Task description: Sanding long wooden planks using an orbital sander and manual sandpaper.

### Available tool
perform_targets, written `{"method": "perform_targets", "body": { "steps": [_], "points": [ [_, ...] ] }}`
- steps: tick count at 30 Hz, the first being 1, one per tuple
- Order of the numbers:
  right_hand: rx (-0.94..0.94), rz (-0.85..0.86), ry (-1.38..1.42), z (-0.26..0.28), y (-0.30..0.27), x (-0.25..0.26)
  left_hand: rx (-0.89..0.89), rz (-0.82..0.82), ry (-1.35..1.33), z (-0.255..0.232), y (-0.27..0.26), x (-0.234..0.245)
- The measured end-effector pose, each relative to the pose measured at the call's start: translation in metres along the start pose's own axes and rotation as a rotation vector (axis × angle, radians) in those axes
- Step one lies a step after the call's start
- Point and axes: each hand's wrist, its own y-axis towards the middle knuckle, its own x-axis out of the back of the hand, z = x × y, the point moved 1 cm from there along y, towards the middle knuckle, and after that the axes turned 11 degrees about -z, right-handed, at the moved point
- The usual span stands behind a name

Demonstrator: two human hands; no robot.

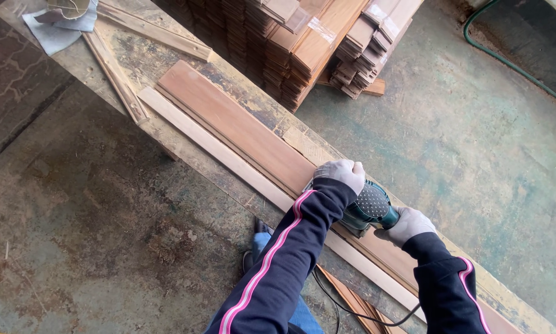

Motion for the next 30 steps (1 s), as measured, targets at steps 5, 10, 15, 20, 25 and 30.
{"method": "perform_targets", "body": {
  "steps": [5, 10, 15, 20, 25, 30],
  "points": [
    [0.006, -0.004, -0.022, 0.019, 0.004, 0.009, -0.043, -0.023, -0.023, 0.007, 0.014, 0.002],
    [-0.021, 0.006, -0.015, 0.026, 0.012, 0.009, 0.001, 0.024, -0.009, -0.001, 0.018, 0.027],
    [-0.026, 0.034, -0.015, 0.025, 0.026, 0.001, -0.018, 0.084, -0.014, 0.005, 0.026, 0.036],
    [0.001, 0.017, -0.078, 0.046, 0.032, 0.005, -0.087, 0.117, 0.02, 0.017, 0.046, 0.043],
    [-0.018, 0.029, -0.084, 0.075, 0.029, 0.018, -0.134, 0.153, 0.042, 0.023, 0.064, 0.052],
    [0.02, 0.037, -0.07, 0.091, 0.035, 0.02, -0.163, 0.096, 0.029, 0.035, 0.077, 0.058]
  ]
}}
